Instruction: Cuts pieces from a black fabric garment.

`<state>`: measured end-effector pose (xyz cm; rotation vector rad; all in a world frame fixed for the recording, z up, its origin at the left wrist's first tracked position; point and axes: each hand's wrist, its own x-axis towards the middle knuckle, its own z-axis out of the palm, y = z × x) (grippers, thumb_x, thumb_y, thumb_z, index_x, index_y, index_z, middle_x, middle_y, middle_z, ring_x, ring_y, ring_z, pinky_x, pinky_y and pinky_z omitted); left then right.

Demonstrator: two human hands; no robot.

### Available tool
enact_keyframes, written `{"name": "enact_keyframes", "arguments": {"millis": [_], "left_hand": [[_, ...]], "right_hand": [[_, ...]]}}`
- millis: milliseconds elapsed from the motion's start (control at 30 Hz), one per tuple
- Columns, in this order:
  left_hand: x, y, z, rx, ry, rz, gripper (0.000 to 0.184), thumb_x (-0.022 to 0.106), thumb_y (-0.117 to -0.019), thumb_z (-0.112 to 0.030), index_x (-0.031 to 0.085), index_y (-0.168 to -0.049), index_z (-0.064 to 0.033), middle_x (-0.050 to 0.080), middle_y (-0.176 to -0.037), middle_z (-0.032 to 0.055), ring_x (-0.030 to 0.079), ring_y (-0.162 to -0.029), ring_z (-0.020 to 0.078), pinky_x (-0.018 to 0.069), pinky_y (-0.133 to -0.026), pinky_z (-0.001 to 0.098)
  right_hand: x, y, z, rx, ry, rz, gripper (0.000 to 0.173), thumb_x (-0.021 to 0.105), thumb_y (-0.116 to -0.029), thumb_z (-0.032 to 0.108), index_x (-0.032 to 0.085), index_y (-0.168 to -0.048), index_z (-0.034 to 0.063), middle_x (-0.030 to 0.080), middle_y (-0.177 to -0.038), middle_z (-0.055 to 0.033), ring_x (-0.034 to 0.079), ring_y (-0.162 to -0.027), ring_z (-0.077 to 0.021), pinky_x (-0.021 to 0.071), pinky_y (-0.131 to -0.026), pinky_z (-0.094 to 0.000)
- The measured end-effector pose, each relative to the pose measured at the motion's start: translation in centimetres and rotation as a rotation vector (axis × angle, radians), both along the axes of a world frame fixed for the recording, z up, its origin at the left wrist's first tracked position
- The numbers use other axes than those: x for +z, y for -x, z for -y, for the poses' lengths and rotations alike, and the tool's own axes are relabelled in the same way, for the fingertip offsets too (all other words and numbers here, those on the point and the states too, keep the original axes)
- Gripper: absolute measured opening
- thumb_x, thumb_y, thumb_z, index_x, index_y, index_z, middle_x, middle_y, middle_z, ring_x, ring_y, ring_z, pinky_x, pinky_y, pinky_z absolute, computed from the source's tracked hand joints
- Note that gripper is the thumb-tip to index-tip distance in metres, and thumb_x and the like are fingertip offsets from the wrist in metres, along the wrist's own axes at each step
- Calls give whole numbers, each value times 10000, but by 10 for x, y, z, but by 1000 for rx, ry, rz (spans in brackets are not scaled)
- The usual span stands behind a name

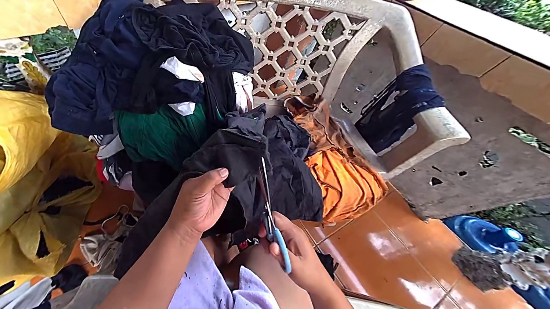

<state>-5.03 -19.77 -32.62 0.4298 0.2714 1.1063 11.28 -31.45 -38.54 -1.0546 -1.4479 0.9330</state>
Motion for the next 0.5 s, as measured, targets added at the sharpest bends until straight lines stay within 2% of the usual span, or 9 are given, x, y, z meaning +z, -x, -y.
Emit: {"name": "enact_keyframes", "arguments": {"millis": [167,400,500], "left_hand": [[-17,15,4,-151,-120,-67,254,762,-760,37,702,-991,-51,750,-967,77,729,-938,162,592,-895,359],[-21,22,7,-273,-193,-109,259,770,-767,25,711,-1002,-68,755,-985,60,727,-954,141,589,-906,344],[-20,22,7,-276,-187,-105,261,762,-767,38,707,-1000,-66,753,-984,64,728,-952,146,588,-909,343]], "right_hand": [[7,-18,16,-13,92,83,550,546,-928,696,596,-922,148,534,-708,145,495,-618,92,419,-560,-103],[16,-34,27,17,67,146,558,557,-934,683,596,-888,128,515,-689,129,469,-597,90,384,-528,-105],[17,-36,29,31,43,149,503,555,-970,621,597,-888,126,499,-676,131,452,-583,94,375,-522,-100]]}}
